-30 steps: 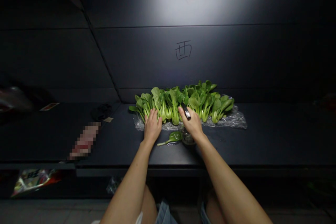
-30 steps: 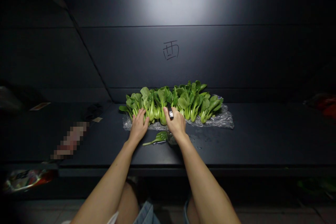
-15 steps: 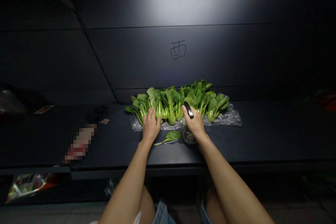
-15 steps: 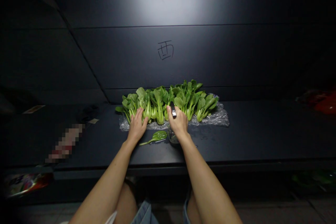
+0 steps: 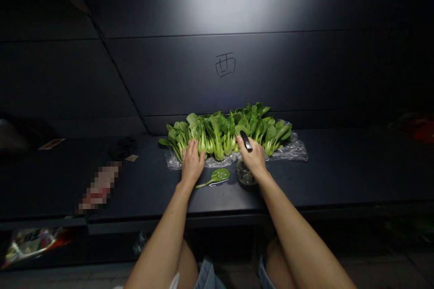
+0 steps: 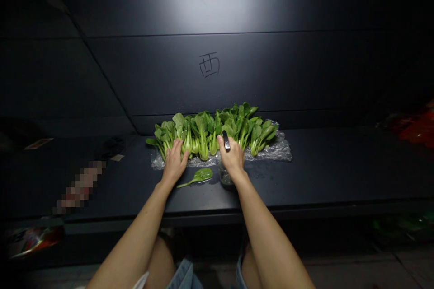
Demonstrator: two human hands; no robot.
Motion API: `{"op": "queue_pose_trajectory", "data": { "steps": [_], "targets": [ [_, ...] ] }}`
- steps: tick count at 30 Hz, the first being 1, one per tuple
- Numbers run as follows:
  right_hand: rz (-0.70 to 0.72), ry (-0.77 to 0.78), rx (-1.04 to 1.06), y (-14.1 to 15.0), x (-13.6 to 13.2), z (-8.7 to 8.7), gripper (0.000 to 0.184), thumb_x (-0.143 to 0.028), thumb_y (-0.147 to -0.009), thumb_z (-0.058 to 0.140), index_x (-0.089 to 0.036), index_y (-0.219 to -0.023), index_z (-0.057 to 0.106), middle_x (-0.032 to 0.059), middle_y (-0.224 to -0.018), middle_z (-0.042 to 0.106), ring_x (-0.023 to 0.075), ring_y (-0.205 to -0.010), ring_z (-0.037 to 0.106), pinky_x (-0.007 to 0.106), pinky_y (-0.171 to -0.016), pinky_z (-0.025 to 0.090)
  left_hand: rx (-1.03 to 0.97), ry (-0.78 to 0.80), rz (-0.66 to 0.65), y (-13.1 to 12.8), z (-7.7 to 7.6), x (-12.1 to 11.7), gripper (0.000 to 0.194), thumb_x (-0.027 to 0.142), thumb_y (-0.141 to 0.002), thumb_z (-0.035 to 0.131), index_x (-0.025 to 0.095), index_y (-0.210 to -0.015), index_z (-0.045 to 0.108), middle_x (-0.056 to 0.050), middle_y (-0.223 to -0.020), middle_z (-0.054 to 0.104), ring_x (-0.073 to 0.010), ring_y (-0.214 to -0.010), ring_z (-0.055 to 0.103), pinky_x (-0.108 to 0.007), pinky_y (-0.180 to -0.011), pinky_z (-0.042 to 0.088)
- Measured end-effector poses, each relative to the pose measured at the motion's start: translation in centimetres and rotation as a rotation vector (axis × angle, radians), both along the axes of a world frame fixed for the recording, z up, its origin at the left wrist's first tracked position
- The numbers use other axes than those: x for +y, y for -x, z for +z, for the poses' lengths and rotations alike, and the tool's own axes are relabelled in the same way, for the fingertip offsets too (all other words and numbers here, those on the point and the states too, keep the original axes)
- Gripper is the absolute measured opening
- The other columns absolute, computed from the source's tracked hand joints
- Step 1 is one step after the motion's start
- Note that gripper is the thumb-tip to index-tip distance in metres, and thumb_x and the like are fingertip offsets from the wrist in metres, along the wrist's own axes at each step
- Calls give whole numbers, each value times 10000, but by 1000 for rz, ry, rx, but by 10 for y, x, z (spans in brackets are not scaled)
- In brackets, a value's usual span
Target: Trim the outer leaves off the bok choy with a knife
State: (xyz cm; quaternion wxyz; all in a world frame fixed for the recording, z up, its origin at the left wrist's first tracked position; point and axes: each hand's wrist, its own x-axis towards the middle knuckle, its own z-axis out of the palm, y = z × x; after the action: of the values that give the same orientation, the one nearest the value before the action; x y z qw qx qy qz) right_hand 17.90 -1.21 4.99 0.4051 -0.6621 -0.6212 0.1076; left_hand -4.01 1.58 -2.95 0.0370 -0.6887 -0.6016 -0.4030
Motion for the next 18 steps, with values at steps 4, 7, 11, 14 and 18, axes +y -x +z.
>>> {"op": "queue_pose_trajectory", "data": {
  "steps": [4,7,11,14,18],
  "targets": [
    [-37,27,-14,-4,0,2,499,-564,-956,377,-185,-923,700,119,-821,723,263,-805,669,284,-618,360,-5,-5,-1,0,0,0,500,327,-936,437,119,-1389,466,-206,-1516,427,-319,-1446,346,-593,-1174,255],
    [-46,26,15,-8,0,2,487,-559,-953,383,-185,-886,688,124,-826,726,265,-825,675,283,-636,377,-6,-8,-6,-1,0,1,499,326,-933,441,120,-1386,468,-205,-1517,426,-325,-1443,348,-597,-1173,256],
    [-27,-4,113,-12,0,1,467,-547,-944,390,-192,-817,666,117,-831,734,254,-835,683,282,-670,410,4,-16,-11,-2,0,1,497,315,-933,437,117,-1388,465,-207,-1518,424,-325,-1448,338,-599,-1179,242],
    [-27,-11,156,-14,0,1,472,-549,-934,390,-195,-752,643,113,-801,730,251,-787,683,293,-675,422,8,-18,-10,-2,-1,1,495,313,-934,437,126,-1391,462,-200,-1517,428,-317,-1450,337,-591,-1186,231],
    [-21,-27,179,-16,0,2,474,-556,-924,398,-196,-726,633,113,-795,730,253,-780,684,302,-688,433,6,-32,-15,-3,-3,2,489,327,-942,426,137,-1392,462,-191,-1517,432,-309,-1452,334,-591,-1186,230]
  ]
}}
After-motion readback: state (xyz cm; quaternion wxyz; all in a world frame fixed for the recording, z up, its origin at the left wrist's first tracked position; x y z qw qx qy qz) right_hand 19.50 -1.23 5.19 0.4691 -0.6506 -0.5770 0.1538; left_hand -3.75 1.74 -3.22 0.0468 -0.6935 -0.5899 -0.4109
